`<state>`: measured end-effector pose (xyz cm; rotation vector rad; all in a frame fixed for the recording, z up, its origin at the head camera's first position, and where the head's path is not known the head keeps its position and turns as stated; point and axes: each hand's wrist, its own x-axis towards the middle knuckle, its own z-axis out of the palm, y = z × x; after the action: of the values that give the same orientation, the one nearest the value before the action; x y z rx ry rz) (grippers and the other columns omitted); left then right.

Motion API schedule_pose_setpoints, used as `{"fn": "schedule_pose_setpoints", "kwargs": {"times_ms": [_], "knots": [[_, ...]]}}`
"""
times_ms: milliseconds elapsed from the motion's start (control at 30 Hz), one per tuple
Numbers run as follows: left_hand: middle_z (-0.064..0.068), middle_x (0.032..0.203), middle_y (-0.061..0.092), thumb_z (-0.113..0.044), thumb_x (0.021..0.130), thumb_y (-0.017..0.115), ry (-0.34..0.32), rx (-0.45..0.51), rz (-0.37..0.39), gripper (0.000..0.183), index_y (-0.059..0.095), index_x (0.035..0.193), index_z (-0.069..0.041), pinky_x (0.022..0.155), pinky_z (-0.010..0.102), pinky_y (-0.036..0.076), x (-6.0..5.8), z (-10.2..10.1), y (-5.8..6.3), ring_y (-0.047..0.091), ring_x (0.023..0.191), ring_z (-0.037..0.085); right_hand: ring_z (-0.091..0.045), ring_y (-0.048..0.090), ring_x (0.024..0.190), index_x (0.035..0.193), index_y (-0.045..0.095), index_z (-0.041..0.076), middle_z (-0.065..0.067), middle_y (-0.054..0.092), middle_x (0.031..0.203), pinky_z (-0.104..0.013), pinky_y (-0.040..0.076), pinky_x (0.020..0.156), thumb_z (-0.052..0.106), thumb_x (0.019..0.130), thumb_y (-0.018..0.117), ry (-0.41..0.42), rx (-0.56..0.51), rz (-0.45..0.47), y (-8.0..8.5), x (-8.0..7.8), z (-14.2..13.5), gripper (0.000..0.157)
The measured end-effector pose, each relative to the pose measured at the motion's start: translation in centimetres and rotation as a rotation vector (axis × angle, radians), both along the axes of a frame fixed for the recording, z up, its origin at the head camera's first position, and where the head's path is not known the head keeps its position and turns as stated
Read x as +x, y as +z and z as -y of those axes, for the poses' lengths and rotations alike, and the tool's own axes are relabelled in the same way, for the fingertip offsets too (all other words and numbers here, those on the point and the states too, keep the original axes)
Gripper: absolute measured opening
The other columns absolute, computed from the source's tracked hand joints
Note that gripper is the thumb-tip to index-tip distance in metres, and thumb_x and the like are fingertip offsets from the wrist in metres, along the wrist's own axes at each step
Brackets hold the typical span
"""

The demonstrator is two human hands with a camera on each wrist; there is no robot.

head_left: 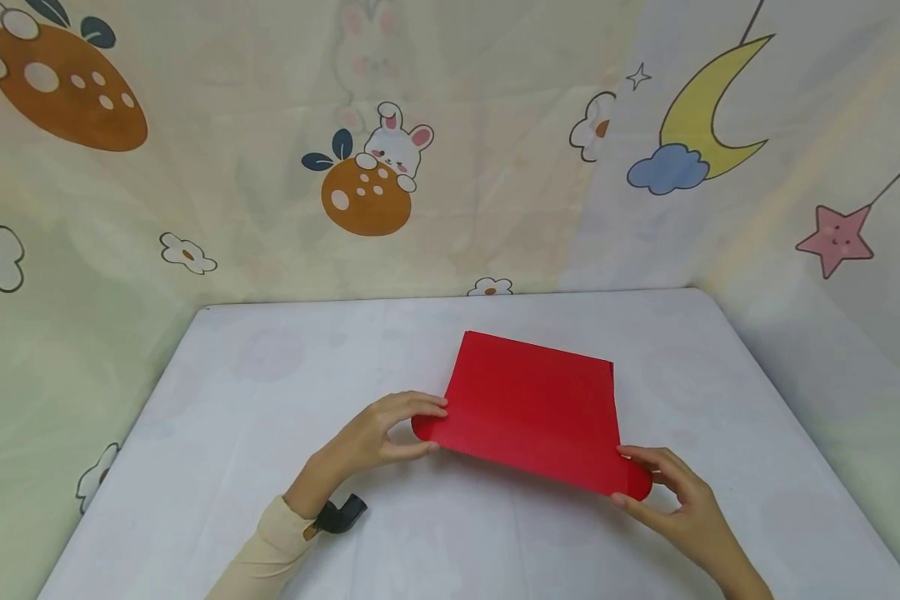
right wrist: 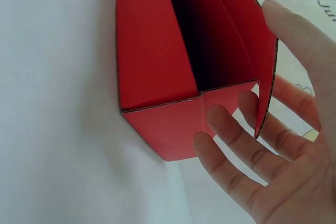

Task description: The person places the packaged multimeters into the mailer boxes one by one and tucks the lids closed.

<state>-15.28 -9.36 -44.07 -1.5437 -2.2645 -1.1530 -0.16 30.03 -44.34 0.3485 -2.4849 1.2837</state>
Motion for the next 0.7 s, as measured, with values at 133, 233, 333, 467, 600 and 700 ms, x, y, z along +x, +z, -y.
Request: {"fn": "schedule_pose_setpoints", "kwargs": {"times_ms": [133, 233, 333, 467, 600, 700], "knots": [[0.003, 0.127, 0.062, -0.021, 0.083, 0.078, -0.006, -0.007, -0.004, 0.041, 0.065, 0.121, -0.013, 0.097, 0.032, 0.05, 0.0, 0.0, -0.5, 0.059, 0.117, 0.016, 0.0, 0.057, 0.101, 0.126, 0.06, 0.003, 0.002, 0.06, 0.118, -0.009, 0.047, 0.081, -0.012, 0.064, 0.083, 0.018, -0.002, -0.01, -0.7, 0.0, 0.0, 0.068], [0.003, 0.126, 0.062, -0.021, 0.082, 0.079, -0.01, -0.008, -0.002, 0.041, 0.066, 0.121, -0.013, 0.097, 0.032, 0.05, 0.2, -0.1, -0.7, 0.059, 0.116, 0.016, 0.0, 0.056, 0.101, 0.127, 0.059, 0.002, 0.001, 0.059, 0.119, -0.01, 0.048, 0.08, -0.013, 0.063, 0.083, 0.037, -0.003, -0.019, -1.1, 0.0, 0.1, 0.07], [0.004, 0.126, 0.062, -0.02, 0.081, 0.079, -0.006, -0.016, -0.008, 0.042, 0.066, 0.121, -0.013, 0.096, 0.031, 0.051, 0.4, -0.1, -0.9, 0.059, 0.116, 0.015, 0.0, 0.056, 0.102, 0.127, 0.059, 0.001, 0.0, 0.059, 0.119, -0.01, 0.049, 0.079, -0.012, 0.063, 0.084, 0.044, -0.001, -0.016, -1.5, 0.1, 0.1, 0.071], [0.002, 0.126, 0.061, -0.02, 0.081, 0.078, 0.02, -0.052, -0.019, 0.043, 0.065, 0.122, -0.015, 0.094, 0.032, 0.051, 0.8, -0.2, -1.4, 0.059, 0.115, 0.014, 0.001, 0.054, 0.103, 0.127, 0.059, 0.003, 0.001, 0.059, 0.12, -0.011, 0.049, 0.077, -0.011, 0.065, 0.083, 0.022, -0.003, 0.009, -2.1, 0.3, 0.2, 0.069], [-0.001, 0.127, 0.061, -0.022, 0.081, 0.078, 0.069, -0.086, -0.019, 0.044, 0.065, 0.122, -0.018, 0.094, 0.034, 0.05, 1.4, -0.3, -1.8, 0.058, 0.115, 0.012, 0.0, 0.053, 0.105, 0.127, 0.06, 0.003, 0.001, 0.058, 0.12, -0.011, 0.05, 0.076, -0.011, 0.066, 0.083, 0.013, -0.009, 0.009, -2.5, 0.3, 0.4, 0.067], [-0.003, 0.126, 0.062, -0.023, 0.08, 0.079, 0.117, -0.089, -0.02, 0.043, 0.065, 0.121, -0.019, 0.095, 0.036, 0.048, 1.7, -0.4, -2.1, 0.057, 0.118, 0.014, -0.001, 0.052, 0.105, 0.126, 0.06, 0.002, -0.001, 0.056, 0.12, -0.011, 0.05, 0.077, -0.012, 0.066, 0.082, 0.02, -0.021, -0.007, -2.8, 0.2, 0.6, 0.066]]}}
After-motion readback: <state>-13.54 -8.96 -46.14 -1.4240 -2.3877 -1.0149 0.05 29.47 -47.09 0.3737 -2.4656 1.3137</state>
